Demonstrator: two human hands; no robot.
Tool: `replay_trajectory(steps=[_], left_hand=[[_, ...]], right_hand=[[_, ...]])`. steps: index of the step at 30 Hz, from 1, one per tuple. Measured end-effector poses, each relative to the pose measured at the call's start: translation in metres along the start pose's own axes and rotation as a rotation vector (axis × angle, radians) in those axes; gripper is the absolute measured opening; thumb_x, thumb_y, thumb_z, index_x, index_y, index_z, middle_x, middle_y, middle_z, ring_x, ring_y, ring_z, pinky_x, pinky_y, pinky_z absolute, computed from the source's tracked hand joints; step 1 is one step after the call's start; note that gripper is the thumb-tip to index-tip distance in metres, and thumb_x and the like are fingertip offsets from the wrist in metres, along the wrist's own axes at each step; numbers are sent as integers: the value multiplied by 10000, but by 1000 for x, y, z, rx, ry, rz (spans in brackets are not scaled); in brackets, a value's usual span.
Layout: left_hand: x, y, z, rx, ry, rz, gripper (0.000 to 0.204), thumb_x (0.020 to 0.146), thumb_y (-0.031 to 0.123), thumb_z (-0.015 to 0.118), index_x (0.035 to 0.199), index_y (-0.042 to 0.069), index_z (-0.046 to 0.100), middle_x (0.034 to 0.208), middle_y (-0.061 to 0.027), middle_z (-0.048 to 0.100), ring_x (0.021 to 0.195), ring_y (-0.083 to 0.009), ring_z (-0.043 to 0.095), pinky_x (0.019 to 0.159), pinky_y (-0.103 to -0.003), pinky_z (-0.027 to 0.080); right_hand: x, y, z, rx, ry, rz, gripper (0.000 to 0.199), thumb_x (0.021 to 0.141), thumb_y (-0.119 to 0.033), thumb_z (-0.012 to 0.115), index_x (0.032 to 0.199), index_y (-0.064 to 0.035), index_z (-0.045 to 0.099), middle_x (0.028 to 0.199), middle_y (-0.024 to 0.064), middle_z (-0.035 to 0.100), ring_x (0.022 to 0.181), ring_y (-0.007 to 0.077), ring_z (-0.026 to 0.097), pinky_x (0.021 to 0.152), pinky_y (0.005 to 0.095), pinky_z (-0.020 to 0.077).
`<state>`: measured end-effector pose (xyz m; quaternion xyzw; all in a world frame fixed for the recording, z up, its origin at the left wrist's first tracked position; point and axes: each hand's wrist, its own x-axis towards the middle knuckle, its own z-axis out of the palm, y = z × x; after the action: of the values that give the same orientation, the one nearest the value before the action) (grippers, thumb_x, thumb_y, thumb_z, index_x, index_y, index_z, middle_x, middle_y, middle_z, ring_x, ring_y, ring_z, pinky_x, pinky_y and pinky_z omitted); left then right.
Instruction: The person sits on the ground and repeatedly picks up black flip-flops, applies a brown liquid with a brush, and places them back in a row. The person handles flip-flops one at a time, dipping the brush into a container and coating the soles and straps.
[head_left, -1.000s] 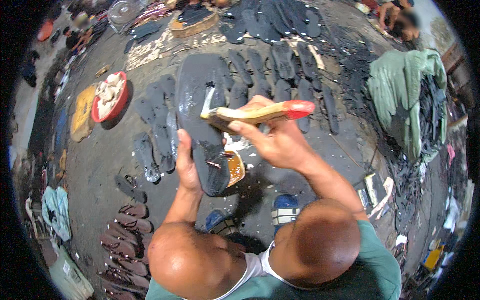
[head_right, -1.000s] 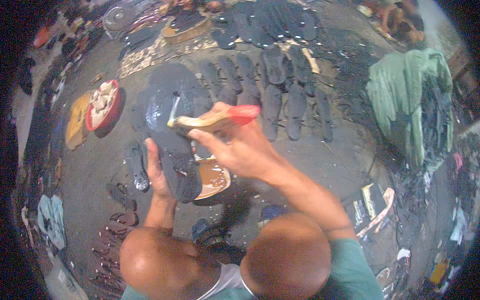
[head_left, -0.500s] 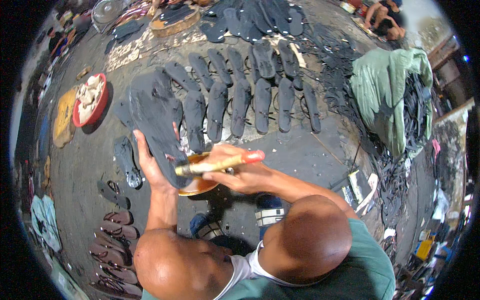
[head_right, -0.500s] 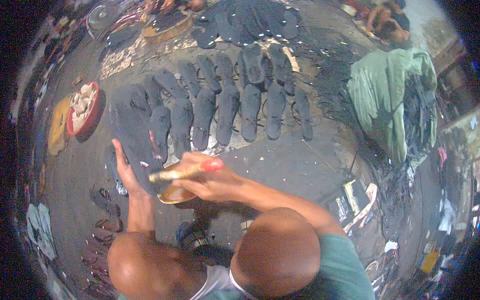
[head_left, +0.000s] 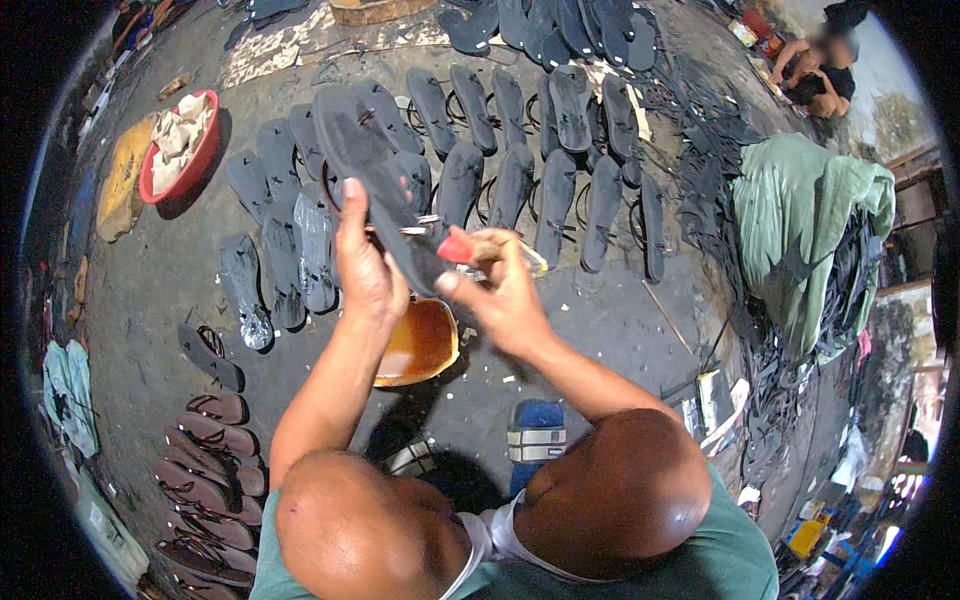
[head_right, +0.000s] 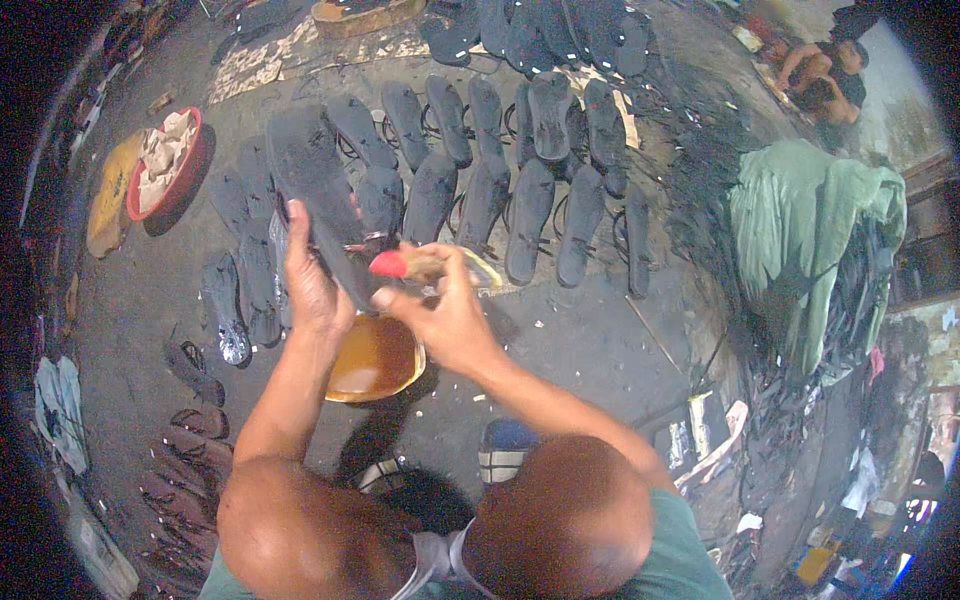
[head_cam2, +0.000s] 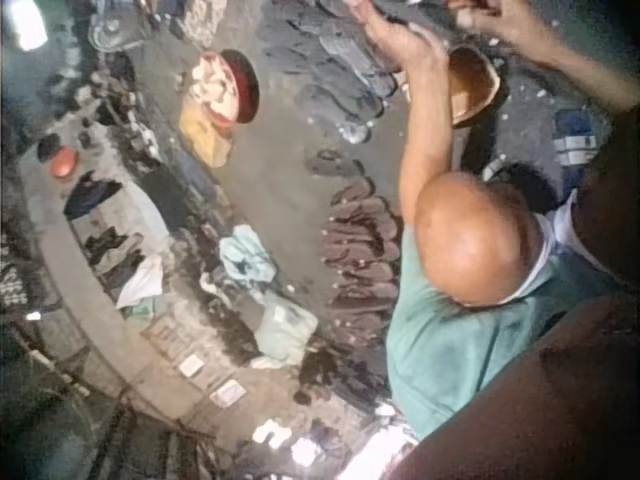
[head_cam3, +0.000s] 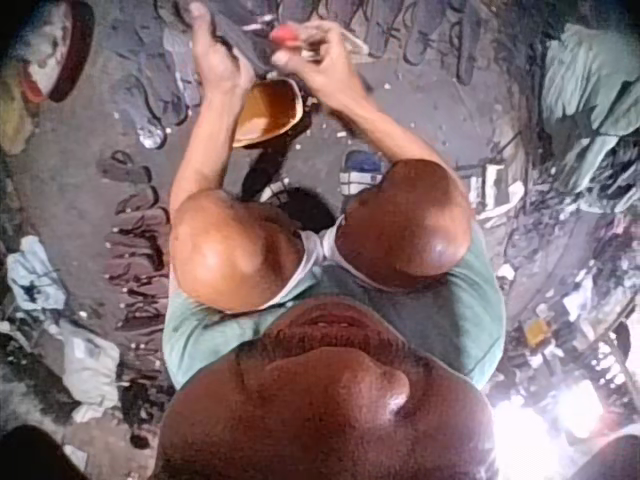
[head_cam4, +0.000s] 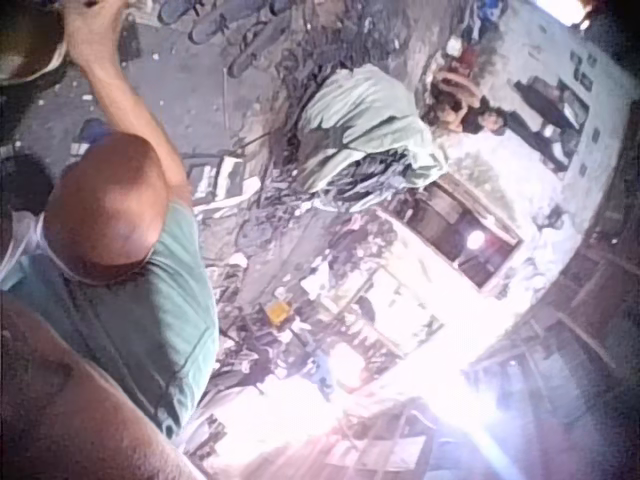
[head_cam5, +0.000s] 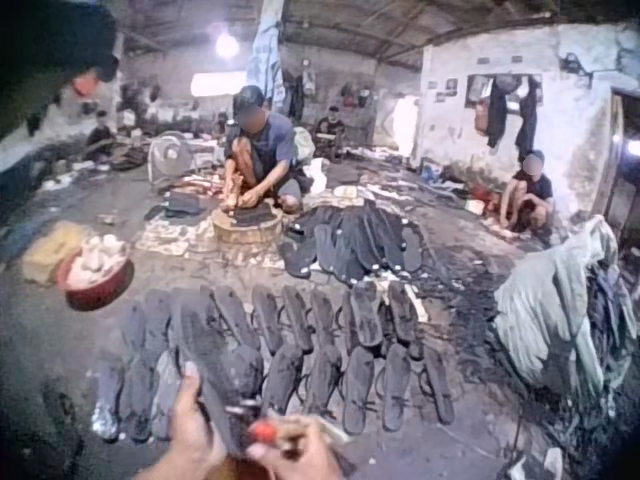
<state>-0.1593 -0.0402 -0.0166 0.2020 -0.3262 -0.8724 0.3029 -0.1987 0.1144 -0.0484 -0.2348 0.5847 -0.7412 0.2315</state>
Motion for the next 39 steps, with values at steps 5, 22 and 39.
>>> replay_trajectory(steps=[5,22,39], left_hand=[[16,3,-9,247,-36,-72,602,944,509,616,1275,7,570,1228,-122,630,1144,-234,599,1008,-428,453],[-66,145,-402,1821,1493,12,1045,749,806,592,1517,139,352,1536,-308,291,1422,-470,283,1092,-655,264],[-70,152,-363,1597,1426,-570,1051,557,703,825,1307,9,580,1423,-256,494,1372,-470,332,1105,-621,175]], right_hand=[[35,0,19,-400,112,-13,748,724,-390,886,1202,-47,423,1107,119,560,1060,216,544,924,373,444],[230,67,-134,-1148,329,-518,357,959,-208,611,1239,12,590,1085,196,698,1000,313,671,894,379,503],[-12,46,21,-1155,-606,-229,384,878,-397,705,960,-23,745,1465,233,396,1311,421,377,1124,489,306]])
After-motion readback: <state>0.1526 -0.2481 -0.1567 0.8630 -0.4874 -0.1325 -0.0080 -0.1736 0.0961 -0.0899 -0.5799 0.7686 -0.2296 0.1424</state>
